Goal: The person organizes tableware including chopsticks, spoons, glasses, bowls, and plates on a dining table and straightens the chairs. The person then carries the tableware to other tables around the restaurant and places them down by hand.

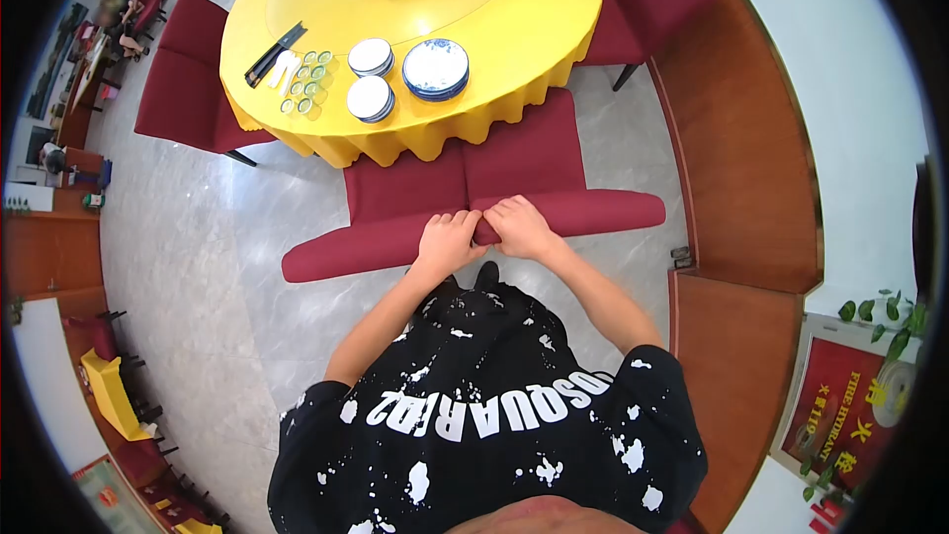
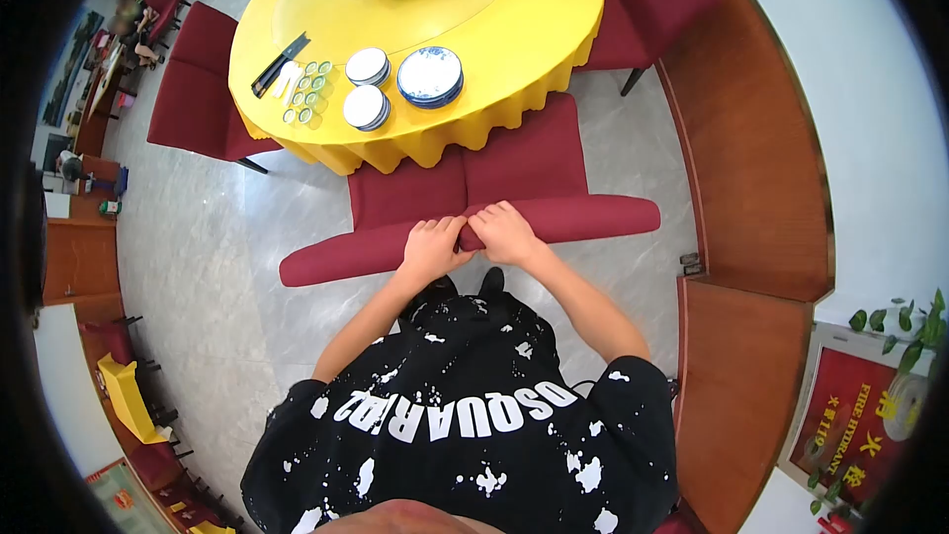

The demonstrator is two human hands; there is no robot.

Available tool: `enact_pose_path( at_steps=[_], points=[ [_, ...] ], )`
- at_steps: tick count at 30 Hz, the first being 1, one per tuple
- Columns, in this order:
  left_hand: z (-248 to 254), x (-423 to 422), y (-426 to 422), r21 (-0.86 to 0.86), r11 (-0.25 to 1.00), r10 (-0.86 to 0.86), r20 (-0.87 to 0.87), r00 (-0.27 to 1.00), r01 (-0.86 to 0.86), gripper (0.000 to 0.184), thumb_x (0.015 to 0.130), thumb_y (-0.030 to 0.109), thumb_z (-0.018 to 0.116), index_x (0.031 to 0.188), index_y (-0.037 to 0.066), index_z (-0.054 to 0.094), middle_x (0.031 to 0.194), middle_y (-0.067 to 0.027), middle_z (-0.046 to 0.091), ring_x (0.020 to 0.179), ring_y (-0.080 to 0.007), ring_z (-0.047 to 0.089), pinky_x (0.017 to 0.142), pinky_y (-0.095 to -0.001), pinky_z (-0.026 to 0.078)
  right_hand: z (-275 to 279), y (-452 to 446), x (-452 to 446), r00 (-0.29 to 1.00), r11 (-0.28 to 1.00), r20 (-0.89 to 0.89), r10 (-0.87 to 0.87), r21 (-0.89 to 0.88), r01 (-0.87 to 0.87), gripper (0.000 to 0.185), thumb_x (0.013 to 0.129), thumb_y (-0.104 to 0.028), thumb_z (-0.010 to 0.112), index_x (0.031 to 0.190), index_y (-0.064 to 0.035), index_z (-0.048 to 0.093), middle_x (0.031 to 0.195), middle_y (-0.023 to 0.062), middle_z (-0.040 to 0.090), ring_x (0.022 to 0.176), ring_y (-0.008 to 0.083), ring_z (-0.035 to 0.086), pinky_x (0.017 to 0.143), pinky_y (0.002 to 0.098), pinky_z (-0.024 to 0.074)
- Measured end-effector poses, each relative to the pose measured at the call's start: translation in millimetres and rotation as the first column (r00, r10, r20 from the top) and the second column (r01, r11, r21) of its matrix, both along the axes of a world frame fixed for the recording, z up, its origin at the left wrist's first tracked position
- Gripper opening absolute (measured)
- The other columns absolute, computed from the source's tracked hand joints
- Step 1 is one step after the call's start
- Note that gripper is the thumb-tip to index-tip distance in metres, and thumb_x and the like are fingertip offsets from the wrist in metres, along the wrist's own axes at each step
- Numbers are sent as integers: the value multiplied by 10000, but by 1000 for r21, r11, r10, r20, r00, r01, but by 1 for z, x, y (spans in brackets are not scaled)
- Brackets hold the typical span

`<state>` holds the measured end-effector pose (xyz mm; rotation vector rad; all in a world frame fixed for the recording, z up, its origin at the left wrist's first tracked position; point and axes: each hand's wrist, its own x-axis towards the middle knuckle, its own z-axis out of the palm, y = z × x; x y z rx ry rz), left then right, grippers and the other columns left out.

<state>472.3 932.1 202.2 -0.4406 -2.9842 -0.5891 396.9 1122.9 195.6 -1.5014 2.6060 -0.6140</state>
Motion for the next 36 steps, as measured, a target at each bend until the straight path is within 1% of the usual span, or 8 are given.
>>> enact_pose_path(
  at_steps=[1,2,6,9,13,14,18,36],
  points=[
    [2,-1,-1,0,1000,7,14,1000,-7,608,645,382,823,1127,93,590,892,-92,657,813,-289,675,727,-415,508,0,0,-2,1000,1000,-12,1,-11,-1,417,600,-213,806,937,-44,628,923,101,670,936,294,627,845,405,456],
    [3,-2,-2,-8,1000,7,96,995,-7,658,649,382,820,1179,74,579,1019,-120,675,865,-297,683,759,-421,520,0,0,-3,1000,1000,-19,3,-23,-3,434,596,-220,811,946,-41,630,926,101,669,937,292,626,848,405,456],
    [9,-6,-2,-45,999,32,162,986,-25,851,651,383,790,1365,24,497,1313,-191,604,979,-330,685,853,-433,542,9,-4,-2,1000,1000,19,-2,6,2,486,575,-231,832,972,-30,636,937,100,668,942,285,622,864,397,456],
    [16,-13,-1,-91,994,80,255,964,-58,913,625,378,793,1409,30,482,1307,-184,621,1040,-318,678,850,-432,556,14,-9,-1,1000,1000,20,-10,-24,10,456,574,-203,823,956,-34,641,917,98,672,923,282,628,855,396,459],
    [6,-25,0,-30,999,41,394,918,-32,718,608,364,795,1202,27,572,1103,-175,688,939,-328,699,761,-448,568,12,-9,1,999,999,29,-21,-34,22,436,576,-187,802,954,-39,644,918,96,678,910,279,633,849,395,462],
    [4,-24,0,4,999,37,319,947,-40,592,596,357,801,1056,42,603,943,-156,714,840,-336,709,721,-460,566,11,-7,0,999,999,31,-22,-31,23,432,576,-183,796,956,-41,645,921,95,679,908,278,634,849,395,463],
    [7,-31,4,-18,999,39,361,932,-35,490,569,353,805,925,53,652,758,-137,706,737,-341,711,680,-454,571,9,-6,0,999,999,52,-14,-39,16,428,569,-172,780,955,-42,651,907,96,680,905,278,637,850,392,464],
    [-3,-1,23,35,975,199,299,933,-219,431,576,356,788,831,54,616,671,-138,674,642,-335,699,595,-442,560,12,3,3,996,987,39,85,-142,-79,436,570,-167,794,955,-23,647,885,109,677,856,282,649,810,388,470]
  ],
)
